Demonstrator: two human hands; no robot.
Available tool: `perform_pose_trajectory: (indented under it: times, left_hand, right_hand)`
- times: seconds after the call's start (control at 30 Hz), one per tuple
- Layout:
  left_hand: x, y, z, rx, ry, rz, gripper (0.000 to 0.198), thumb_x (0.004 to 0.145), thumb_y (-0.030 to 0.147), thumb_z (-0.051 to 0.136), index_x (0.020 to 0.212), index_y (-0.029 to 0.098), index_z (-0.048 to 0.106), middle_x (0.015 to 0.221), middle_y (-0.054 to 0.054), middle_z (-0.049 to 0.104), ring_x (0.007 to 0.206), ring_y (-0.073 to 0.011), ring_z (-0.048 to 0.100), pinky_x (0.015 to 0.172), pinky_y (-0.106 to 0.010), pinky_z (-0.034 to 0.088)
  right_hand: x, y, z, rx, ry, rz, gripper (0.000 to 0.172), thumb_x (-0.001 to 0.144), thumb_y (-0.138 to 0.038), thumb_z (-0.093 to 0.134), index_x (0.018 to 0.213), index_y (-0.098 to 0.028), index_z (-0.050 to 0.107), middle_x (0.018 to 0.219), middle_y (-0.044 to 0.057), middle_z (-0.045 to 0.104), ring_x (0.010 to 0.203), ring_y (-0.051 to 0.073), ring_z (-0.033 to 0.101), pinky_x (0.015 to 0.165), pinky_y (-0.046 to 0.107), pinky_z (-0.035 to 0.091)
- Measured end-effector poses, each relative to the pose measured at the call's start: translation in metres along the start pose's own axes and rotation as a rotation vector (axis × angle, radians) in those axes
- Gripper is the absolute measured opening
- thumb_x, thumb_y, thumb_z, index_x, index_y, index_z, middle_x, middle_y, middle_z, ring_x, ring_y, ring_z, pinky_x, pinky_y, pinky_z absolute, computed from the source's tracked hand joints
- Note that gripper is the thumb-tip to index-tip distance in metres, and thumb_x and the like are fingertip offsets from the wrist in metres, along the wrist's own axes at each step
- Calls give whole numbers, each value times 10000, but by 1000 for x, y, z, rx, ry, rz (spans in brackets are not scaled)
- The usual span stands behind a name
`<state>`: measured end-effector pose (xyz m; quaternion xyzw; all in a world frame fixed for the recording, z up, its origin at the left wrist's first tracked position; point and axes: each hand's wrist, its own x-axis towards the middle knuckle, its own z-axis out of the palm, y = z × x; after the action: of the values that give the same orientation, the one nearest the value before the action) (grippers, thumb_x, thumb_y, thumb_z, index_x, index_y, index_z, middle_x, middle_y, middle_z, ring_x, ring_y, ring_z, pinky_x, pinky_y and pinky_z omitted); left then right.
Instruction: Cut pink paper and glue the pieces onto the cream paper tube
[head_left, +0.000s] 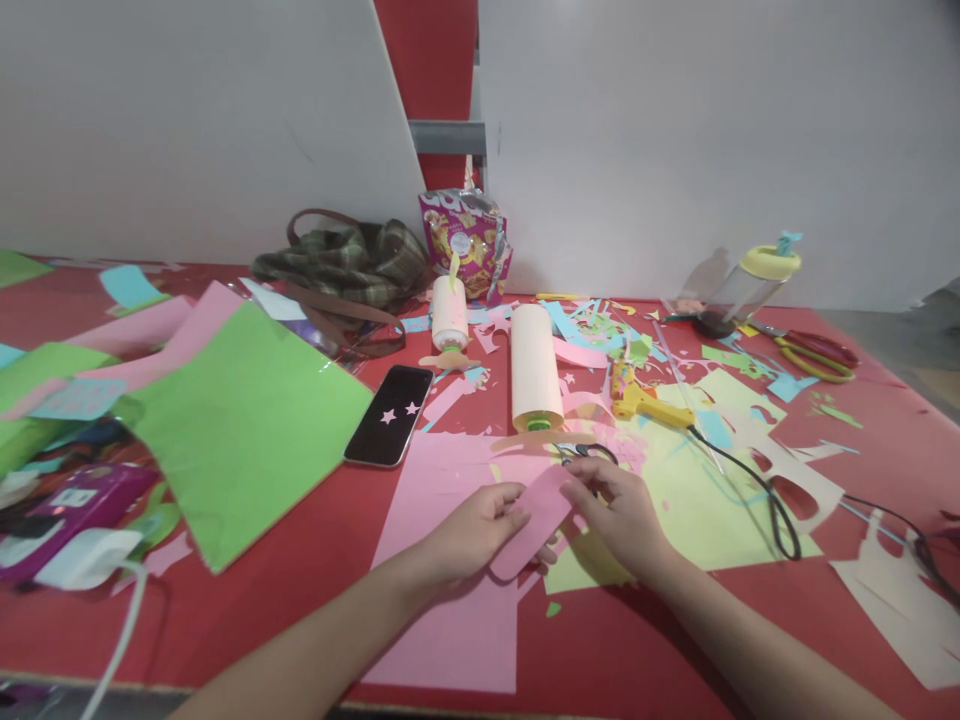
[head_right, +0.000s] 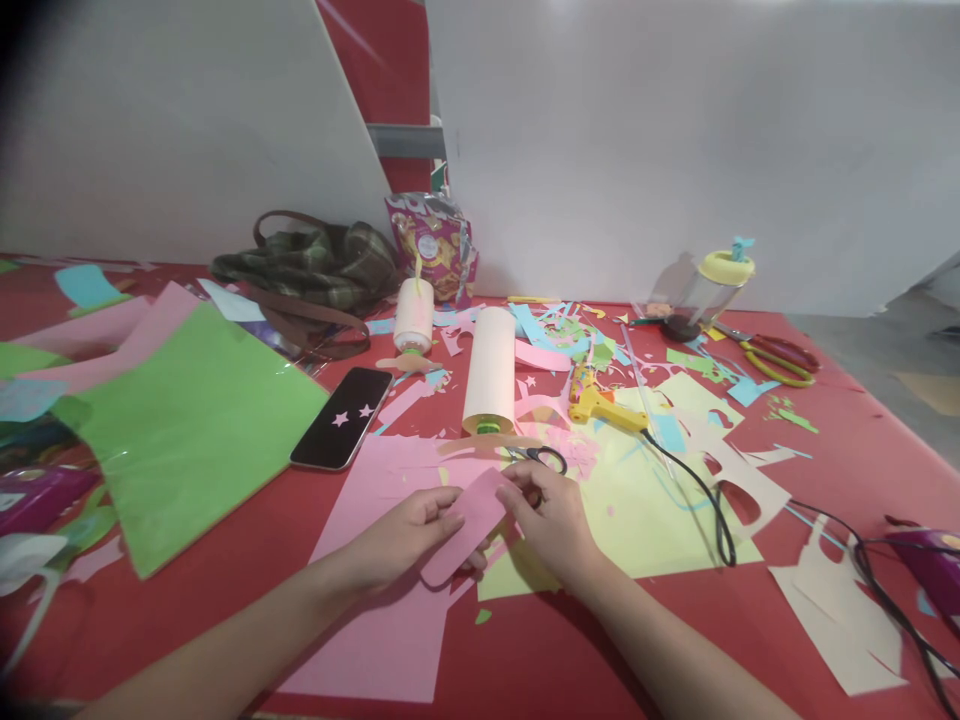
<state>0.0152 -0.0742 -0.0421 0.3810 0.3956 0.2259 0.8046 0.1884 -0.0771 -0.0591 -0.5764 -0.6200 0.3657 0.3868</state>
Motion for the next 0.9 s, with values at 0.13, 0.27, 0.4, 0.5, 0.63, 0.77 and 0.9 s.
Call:
perform_pose_trajectory:
  times: [0.13, 0.27, 0.4, 0.5, 0.63, 0.77, 0.9]
  left_hand:
    - [0, 0, 0, -10, -8, -25, 253, 800, 316, 468, 917, 92, 469, 645, -99, 627, 578, -172, 609, 489, -241, 413]
    - [-1, 1, 0, -10, -14, -46, 225, 819, 291, 438, 925, 94, 460, 656, -105, 626, 584, -173, 608, 459, -227, 401]
    - [-1, 2, 1, -56, -24, -47, 223, 808, 293, 460, 908, 94, 464, 658, -98, 622, 585, -171, 610, 493, -242, 424]
    - [-1, 1, -1, -72, -33, -46, 220, 812, 286, 454, 905, 88, 470, 659, -103, 620, 588, -171, 609, 523, -257, 434]
    - [-1, 0, -2, -90, -73, -32, 210, 831, 265, 412, 898, 80, 487, 698, -114, 614, 618, -175, 608, 604, -311, 449]
    - [-3, 2, 0, -124, -90, -52, 179, 832, 229, 395, 898, 83, 476, 745, -120, 605, 628, -177, 607, 651, -354, 454]
    - [-4, 3, 2, -134, -97, -73, 165, 830, 227, 395, 906, 93, 453, 755, -123, 603, 625, -174, 607, 648, -363, 459]
  right_hand:
    - [1, -1, 0, -5, 2, 4, 110, 722, -235, 520, 776, -170, 590, 646, 23, 615, 594, 142, 566, 546, 266, 461]
    - [1, -1, 0, 4, -8, 1, 116, 724, -242, 514, 773, -169, 591, 642, 24, 615, 594, 144, 565, 541, 264, 459]
    - [1, 0, 1, 12, -10, 6, 119, 724, -244, 514, 775, -168, 590, 604, 16, 601, 563, 138, 554, 538, 263, 456]
    - [1, 1, 1, 14, -13, 5, 121, 722, -247, 516, 771, -167, 591, 602, 17, 601, 556, 136, 549, 529, 258, 453]
    - [1, 1, 1, 6, -10, 5, 118, 716, -244, 518, 765, -168, 595, 611, 17, 604, 557, 135, 551, 522, 251, 451]
    - [1, 0, 2, 2, -10, 3, 118, 718, -241, 515, 761, -166, 596, 613, 17, 605, 565, 136, 557, 521, 246, 452]
    - [0, -2, 3, 3, -28, -8, 107, 721, -224, 512, 761, -167, 593, 582, 10, 600, 524, 125, 543, 478, 232, 440]
